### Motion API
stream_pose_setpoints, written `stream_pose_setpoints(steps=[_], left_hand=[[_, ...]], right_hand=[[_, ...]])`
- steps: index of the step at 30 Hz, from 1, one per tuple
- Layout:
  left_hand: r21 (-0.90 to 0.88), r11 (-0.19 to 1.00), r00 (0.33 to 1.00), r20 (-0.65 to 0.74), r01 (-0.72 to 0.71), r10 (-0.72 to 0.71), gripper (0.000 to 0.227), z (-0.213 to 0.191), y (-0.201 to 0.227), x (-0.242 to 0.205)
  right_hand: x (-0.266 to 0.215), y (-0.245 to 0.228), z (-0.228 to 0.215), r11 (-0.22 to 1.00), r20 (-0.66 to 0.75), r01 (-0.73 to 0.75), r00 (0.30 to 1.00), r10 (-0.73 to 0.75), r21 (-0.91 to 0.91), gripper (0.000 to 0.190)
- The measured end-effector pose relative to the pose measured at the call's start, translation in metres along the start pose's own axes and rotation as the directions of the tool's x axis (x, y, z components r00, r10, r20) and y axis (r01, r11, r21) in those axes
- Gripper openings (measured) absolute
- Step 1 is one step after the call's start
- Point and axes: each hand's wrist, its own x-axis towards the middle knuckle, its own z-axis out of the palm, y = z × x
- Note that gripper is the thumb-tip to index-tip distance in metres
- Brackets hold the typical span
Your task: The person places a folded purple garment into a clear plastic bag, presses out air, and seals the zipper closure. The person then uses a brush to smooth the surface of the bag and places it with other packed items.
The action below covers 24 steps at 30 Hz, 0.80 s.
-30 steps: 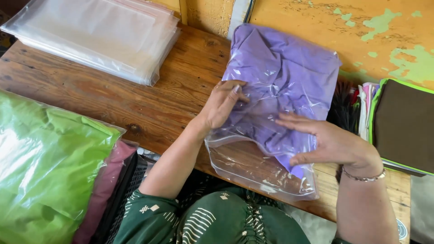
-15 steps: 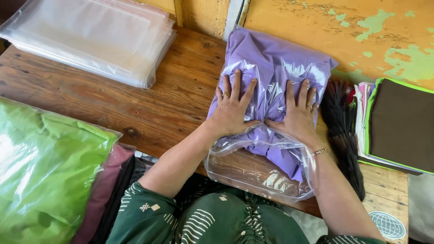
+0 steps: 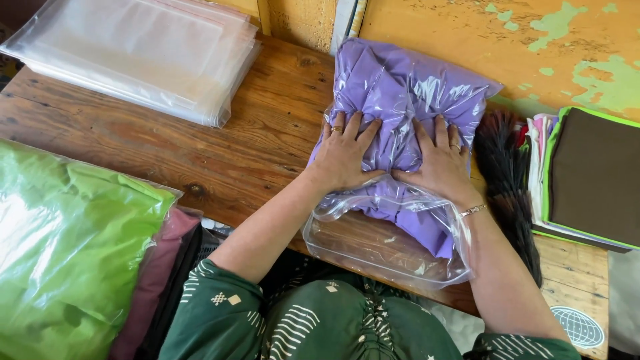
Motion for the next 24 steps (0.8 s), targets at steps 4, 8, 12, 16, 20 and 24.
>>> stream_pose_setpoints(steps=[4, 8, 12, 16, 20, 24], left_hand=[[-0.085, 0.996, 0.998, -0.054, -0.027, 0.023, 0.100, -0.006, -0.007, -0.014], [-0.284, 0.958, 0.985, 0.151, -0.042, 0.088, 0.097, -0.049, 0.001, -0.042], [-0.233, 0.972, 0.915, 0.391, -0.006, 0.099, 0.092, -0.096, 0.015, -0.057], [-0.216, 0.976, 0.907, 0.418, 0.039, 0.057, 0.085, -0.131, 0.027, -0.038], [-0.163, 0.983, 0.996, 0.003, 0.089, -0.090, 0.080, -0.105, 0.036, 0.001], [0.137, 0.981, 0.980, -0.159, 0.140, -0.118, 0.074, -0.056, 0.046, 0.040]], right_hand=[[-0.025, -0.006, -0.015, 0.998, 0.037, -0.057, 0.998, 0.056, 0.013, 0.111], [-0.066, -0.011, -0.037, 0.990, 0.137, -0.039, 0.990, 0.020, 0.138, 0.116], [-0.089, 0.002, -0.042, 0.981, 0.166, -0.005, 0.986, -0.028, 0.192, 0.107], [-0.088, 0.002, -0.071, 0.943, 0.140, -0.095, 0.989, 0.052, 0.320, 0.075], [-0.066, -0.010, -0.090, 0.882, -0.032, -0.178, 0.976, 0.213, 0.437, 0.078], [-0.026, -0.010, -0.074, 0.896, -0.050, -0.252, 0.956, 0.289, 0.365, 0.074]])
